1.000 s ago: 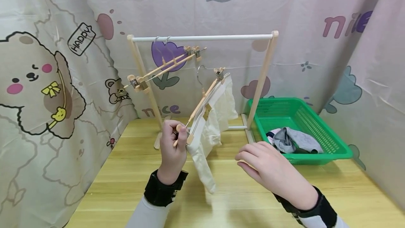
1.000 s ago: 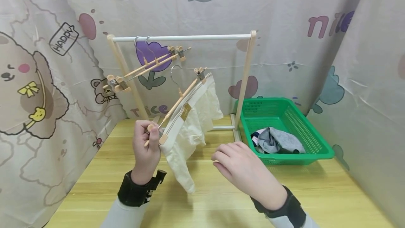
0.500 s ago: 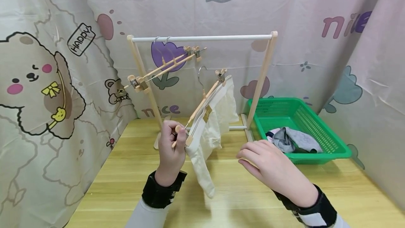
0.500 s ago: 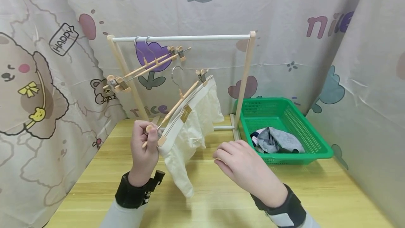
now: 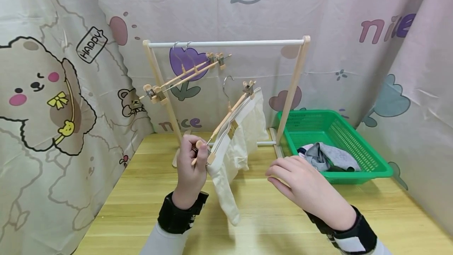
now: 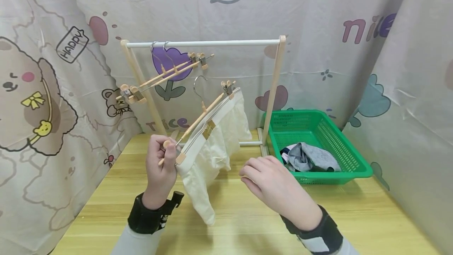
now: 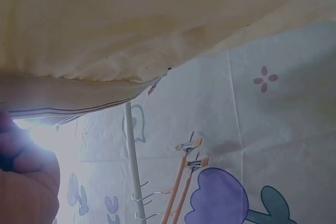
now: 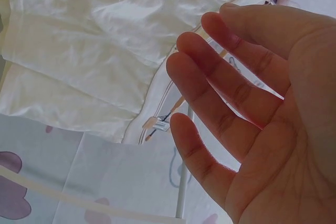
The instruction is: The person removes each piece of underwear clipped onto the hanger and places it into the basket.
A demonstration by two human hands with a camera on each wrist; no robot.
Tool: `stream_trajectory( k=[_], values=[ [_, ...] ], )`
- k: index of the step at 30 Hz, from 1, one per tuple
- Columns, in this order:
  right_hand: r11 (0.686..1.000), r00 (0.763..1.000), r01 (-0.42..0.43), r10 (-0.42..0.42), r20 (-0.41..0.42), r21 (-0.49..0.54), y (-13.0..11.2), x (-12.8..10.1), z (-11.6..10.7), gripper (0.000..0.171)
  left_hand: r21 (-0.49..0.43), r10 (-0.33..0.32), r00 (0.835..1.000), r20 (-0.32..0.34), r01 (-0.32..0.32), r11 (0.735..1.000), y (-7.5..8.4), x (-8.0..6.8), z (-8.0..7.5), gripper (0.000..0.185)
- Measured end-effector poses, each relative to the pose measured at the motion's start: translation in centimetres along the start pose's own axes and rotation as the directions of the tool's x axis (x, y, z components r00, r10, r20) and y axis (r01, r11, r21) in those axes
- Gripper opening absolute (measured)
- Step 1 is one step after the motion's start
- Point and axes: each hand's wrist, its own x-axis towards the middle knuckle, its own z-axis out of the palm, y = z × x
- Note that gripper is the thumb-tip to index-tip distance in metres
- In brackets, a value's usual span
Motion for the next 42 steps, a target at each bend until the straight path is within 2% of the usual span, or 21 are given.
stream_trajectory(
  k=[13, 18, 24, 31, 34, 39, 42],
  values=[
    [0.999, 0.999, -0.034, 0.034, -0.001, -0.041, 0.9, -0.1, -0.5, 0.052, -0.072, 0.003, 0.998, 0.055, 0.001, 0.997, -0.1, 0.4, -0.5, 0.030],
    [0.997, 0.998, -0.055, 0.053, -0.038, -0.056, 1.3, -0.1, -0.9, 0.053, -0.102, -0.001, 0.996, 0.089, 0.010, 0.995, -0.3, 0.4, -0.6, 0.030],
    [0.994, 0.994, -0.093, 0.088, -0.065, -0.063, 2.2, -0.2, -1.1, 0.056, -0.149, -0.032, 0.992, 0.126, 0.050, 0.988, -0.3, 0.4, -0.8, 0.026],
    [0.989, 0.987, -0.121, 0.112, -0.112, -0.086, 3.2, -0.2, -1.0, 0.057, -0.129, -0.048, 0.986, 0.160, 0.069, 0.989, -0.5, 0.4, -1.2, 0.020],
    [0.984, 0.981, -0.150, 0.136, -0.140, -0.093, 3.6, -0.2, -1.0, 0.058, -0.115, -0.053, 0.983, 0.175, 0.074, 0.991, -0.7, 0.4, -1.2, 0.022],
    [0.967, 0.957, -0.243, 0.227, -0.179, -0.072, 4.0, -0.4, -1.2, 0.063, -0.157, -0.071, 0.973, 0.219, 0.107, 0.982, -0.8, 0.3, -1.3, 0.023],
    [0.952, 0.938, -0.303, 0.288, -0.192, -0.050, 4.2, -0.6, -1.4, 0.053, -0.184, -0.067, 0.968, 0.244, 0.114, 0.976, -0.8, 0.3, -1.4, 0.025]
  ],
)
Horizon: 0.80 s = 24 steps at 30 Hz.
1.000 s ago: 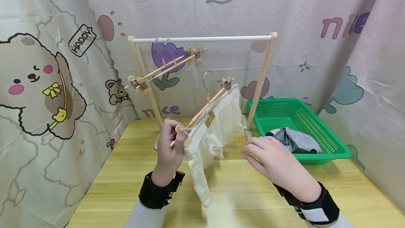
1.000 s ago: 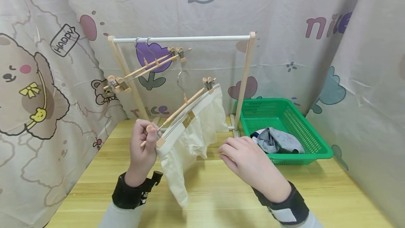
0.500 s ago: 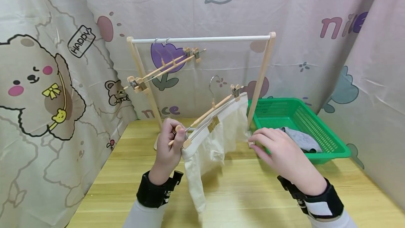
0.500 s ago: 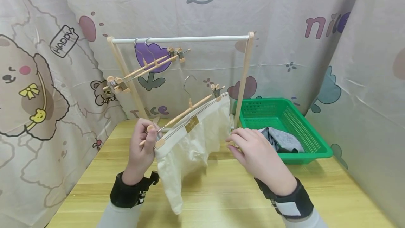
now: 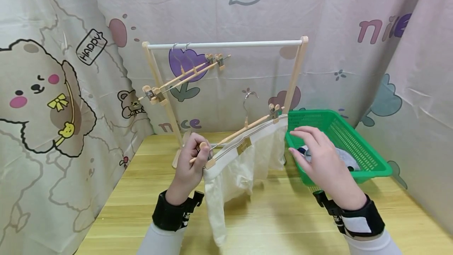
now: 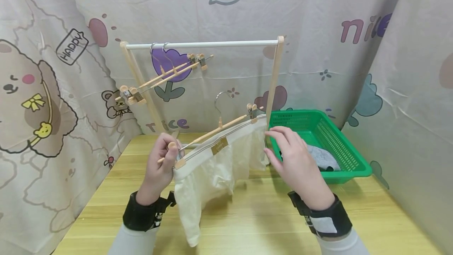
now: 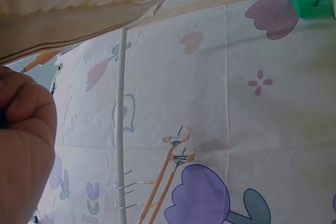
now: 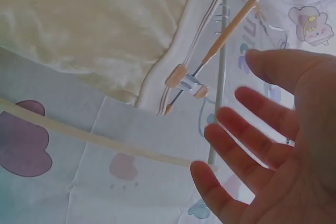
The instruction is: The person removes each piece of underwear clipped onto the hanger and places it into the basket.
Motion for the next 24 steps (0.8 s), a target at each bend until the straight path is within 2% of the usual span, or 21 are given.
stream_trajectory(
  k=[2, 7, 11, 18, 24],
  values=[
    [0.999, 0.999, -0.049, 0.049, -0.001, 0.009, 0.1, -0.1, -0.2, 0.046, -0.017, 0.006, 1.000, 0.019, -0.006, 1.000, 0.0, 0.0, 0.0, 0.026],
    [0.985, 0.985, -0.170, 0.169, 0.009, 0.043, 0.3, -0.1, -0.6, 0.067, -0.060, 0.005, 0.997, 0.076, 0.000, 0.998, 0.2, 0.0, 0.0, 0.034],
    [0.969, 0.972, -0.234, 0.231, 0.044, 0.079, 0.5, -0.1, -0.9, 0.065, -0.070, 0.013, 0.994, 0.107, -0.006, 0.998, 0.5, 0.0, 0.0, 0.033],
    [0.934, 0.937, -0.328, 0.303, 0.172, 0.141, 1.6, 0.2, -0.6, 0.060, -0.069, 0.068, 0.985, 0.157, -0.058, 0.996, 0.5, 0.0, 0.1, 0.029],
    [0.912, 0.914, -0.375, 0.335, 0.228, 0.166, 2.0, 0.2, -0.4, 0.059, -0.096, 0.090, 0.980, 0.177, -0.073, 0.993, 0.4, 0.0, 0.3, 0.029]
  ],
)
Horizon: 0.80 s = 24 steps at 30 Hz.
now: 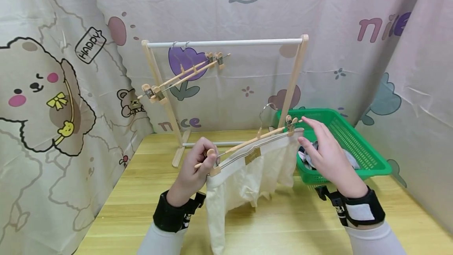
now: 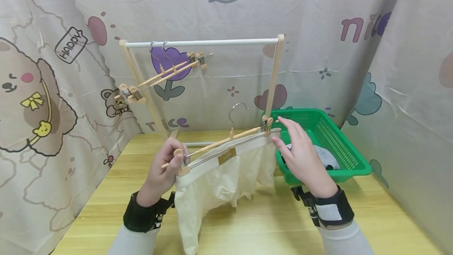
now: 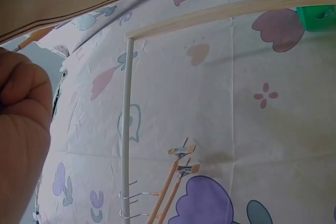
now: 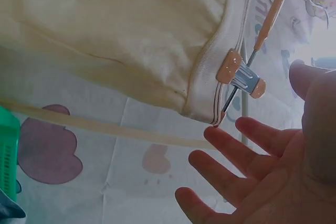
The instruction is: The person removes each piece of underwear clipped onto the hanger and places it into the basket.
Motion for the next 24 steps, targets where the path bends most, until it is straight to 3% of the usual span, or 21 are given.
stream_trajectory(
  k=[14, 24],
  values=[
    [0.998, 0.999, -0.014, 0.013, 0.031, 0.063, -0.07, 0.03, -0.16, 0.054, -0.020, 0.021, 0.999, 0.046, -0.021, 1.000, -0.01, 0.02, 0.31, 0.031],
    [0.988, 1.000, 0.008, -0.005, -0.018, 0.155, -0.07, -0.05, 0.18, 0.041, -0.038, 0.052, 0.996, 0.075, -0.049, 0.998, -0.10, 0.10, 0.40, 0.034]
  ],
)
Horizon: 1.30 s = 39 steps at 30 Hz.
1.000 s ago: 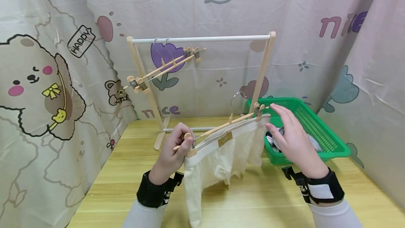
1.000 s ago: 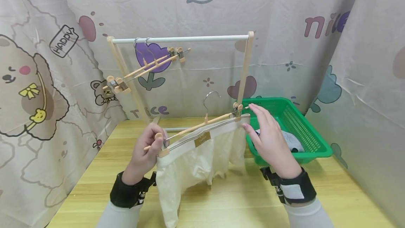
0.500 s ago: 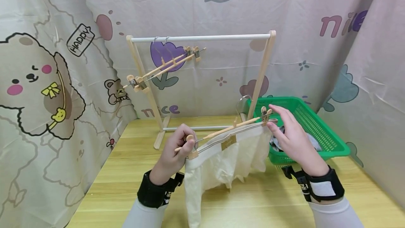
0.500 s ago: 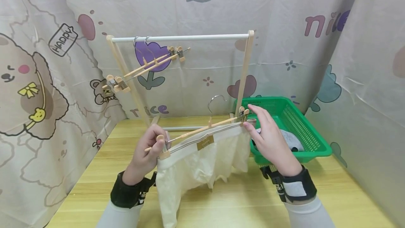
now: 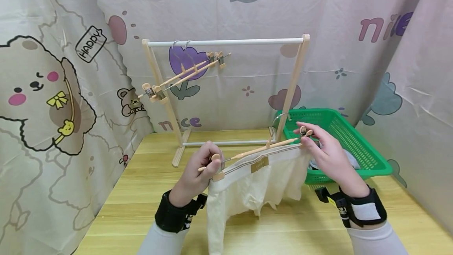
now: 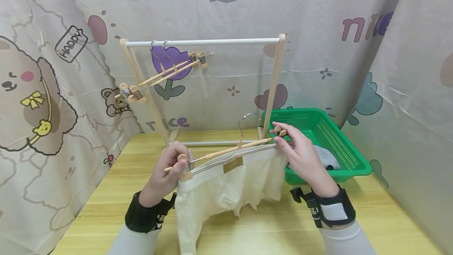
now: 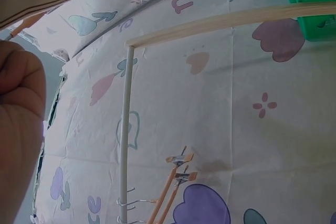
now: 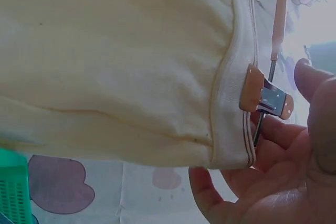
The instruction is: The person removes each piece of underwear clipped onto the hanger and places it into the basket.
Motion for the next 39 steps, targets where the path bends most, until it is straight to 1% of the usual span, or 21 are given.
stream_trajectory(
  k=[5, 10, 16, 22, 26, 30, 39],
  values=[
    [1.000, 0.999, -0.002, 0.003, -0.050, 0.021, 0.0, -0.1, -0.1, 0.032, -0.004, 0.012, 1.000, 0.001, -0.012, 1.000, 0.1, -0.1, 0.0, 0.031],
    [0.999, 0.998, -0.044, 0.046, -0.048, 0.027, -0.2, -0.2, -0.4, 0.027, -0.008, 0.007, 1.000, 0.002, -0.007, 1.000, 0.1, -0.1, 0.0, 0.029],
    [0.998, 0.997, -0.058, 0.059, -0.044, 0.017, -0.2, -0.3, -0.3, 0.026, -0.007, -0.021, 1.000, 0.007, 0.021, 1.000, -0.2, -0.3, -0.4, 0.032],
    [0.998, 0.996, -0.059, 0.060, -0.060, 0.003, -0.2, -0.3, -0.3, 0.024, -0.012, -0.043, 0.999, 0.022, 0.044, 0.999, -0.2, -0.3, -0.7, 0.027],
    [0.998, 0.996, -0.069, 0.069, -0.063, -0.002, -0.3, -0.3, -0.4, 0.024, -0.007, -0.081, 0.996, 0.026, 0.082, 0.997, -0.1, -0.4, -0.9, 0.027],
    [0.997, 0.995, -0.071, 0.070, -0.066, -0.005, -0.5, -0.3, -0.4, 0.024, 0.015, -0.112, 0.993, 0.028, 0.112, 0.994, -0.1, -0.5, -1.1, 0.029],
    [0.998, 0.995, -0.064, 0.064, -0.075, -0.001, -0.4, -0.3, -0.5, 0.024, 0.071, -0.142, 0.990, 0.021, 0.140, 0.988, -0.1, -0.6, -1.5, 0.027]
  ],
)
